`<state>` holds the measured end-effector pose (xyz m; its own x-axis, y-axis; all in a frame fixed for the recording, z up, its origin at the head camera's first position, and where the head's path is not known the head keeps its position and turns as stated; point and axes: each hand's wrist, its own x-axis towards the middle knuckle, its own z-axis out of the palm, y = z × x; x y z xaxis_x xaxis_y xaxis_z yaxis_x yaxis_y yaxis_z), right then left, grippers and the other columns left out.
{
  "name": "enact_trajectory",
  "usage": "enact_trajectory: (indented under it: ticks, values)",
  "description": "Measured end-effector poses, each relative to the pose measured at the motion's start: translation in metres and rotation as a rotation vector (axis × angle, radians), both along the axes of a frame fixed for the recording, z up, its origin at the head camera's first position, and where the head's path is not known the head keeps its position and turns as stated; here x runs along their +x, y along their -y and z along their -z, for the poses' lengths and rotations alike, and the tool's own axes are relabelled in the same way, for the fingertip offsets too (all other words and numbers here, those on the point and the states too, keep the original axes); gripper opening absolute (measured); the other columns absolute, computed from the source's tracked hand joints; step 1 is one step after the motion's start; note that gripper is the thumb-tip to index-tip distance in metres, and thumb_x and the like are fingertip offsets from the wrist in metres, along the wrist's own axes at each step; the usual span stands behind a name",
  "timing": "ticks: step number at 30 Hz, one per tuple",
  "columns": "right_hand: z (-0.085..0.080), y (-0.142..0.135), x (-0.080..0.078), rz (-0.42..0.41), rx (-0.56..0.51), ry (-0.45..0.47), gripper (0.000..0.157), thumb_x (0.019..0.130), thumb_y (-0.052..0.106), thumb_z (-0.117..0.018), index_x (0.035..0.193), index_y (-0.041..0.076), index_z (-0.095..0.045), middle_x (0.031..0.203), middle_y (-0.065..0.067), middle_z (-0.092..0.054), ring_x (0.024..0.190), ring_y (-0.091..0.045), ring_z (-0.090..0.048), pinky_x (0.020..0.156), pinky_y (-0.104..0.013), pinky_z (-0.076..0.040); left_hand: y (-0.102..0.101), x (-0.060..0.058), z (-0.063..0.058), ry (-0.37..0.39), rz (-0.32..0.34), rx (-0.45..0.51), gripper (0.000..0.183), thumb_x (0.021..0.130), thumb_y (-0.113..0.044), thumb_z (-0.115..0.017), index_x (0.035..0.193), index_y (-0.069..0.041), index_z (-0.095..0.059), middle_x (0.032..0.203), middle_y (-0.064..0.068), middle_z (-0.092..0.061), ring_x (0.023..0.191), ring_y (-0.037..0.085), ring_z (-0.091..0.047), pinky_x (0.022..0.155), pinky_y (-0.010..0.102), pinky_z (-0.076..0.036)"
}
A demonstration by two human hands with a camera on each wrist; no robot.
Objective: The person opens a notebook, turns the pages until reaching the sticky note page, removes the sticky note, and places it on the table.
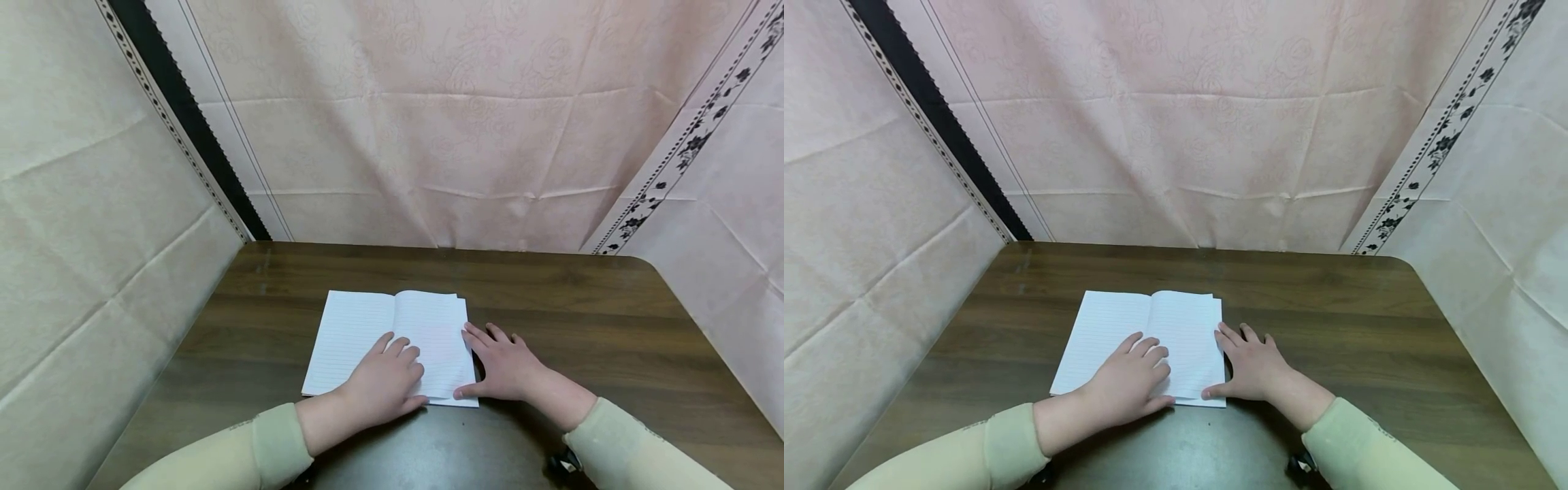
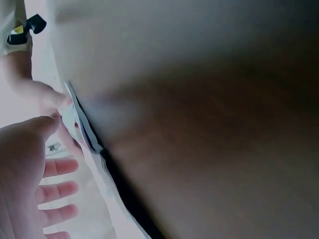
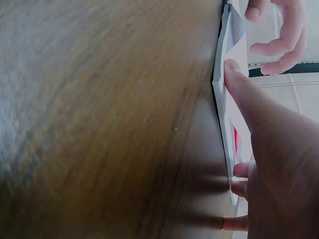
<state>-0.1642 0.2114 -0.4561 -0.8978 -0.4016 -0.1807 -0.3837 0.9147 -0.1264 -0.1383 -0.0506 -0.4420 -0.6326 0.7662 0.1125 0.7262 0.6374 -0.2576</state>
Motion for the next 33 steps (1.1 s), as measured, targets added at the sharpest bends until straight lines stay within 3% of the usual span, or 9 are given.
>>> enact_trajectory:
  ticks: [17, 26, 33]
  values:
    - [0.0, 0.0, -0.001, 0.0, 0.001, 0.004, 0.121, 0.065, 0.094, -0.05, 0.155, 0.015, -0.036, 0.161, -0.002, -0.029, 0.143, -0.039, -0.029, 0.102, -0.071, -0.03, -0.007, 0.001, -0.002, -0.117, 0.174, -0.046, 0.025, 0.089, -0.049, -0.065, 0.091, -0.024, -0.069, 0.117, 0.0, -0.062, 0.125, 0.027, -0.048, 0.114, 0.05, -0.027]
    - [0.002, -0.001, -0.001, -0.008, 0.01, 0.001, 0.122, 0.065, 0.096, -0.047, 0.155, 0.015, -0.035, 0.162, -0.003, -0.028, 0.143, -0.04, -0.029, 0.102, -0.071, -0.031, -0.01, 0.003, -0.002, -0.153, 0.192, -0.055, 0.015, 0.092, -0.037, -0.063, 0.089, -0.023, -0.069, 0.118, -0.001, -0.063, 0.126, 0.025, -0.048, 0.115, 0.048, -0.027]
    - [-0.002, -0.002, -0.002, -0.024, 0.007, 0.029, 0.122, 0.064, 0.093, -0.053, 0.156, 0.014, -0.033, 0.162, -0.004, -0.027, 0.144, -0.041, -0.027, 0.102, -0.071, -0.031, -0.012, 0.003, -0.001, -0.182, 0.176, -0.073, 0.012, 0.09, -0.033, -0.065, 0.092, -0.023, -0.07, 0.12, 0.0, -0.062, 0.127, 0.027, -0.048, 0.115, 0.05, -0.027]
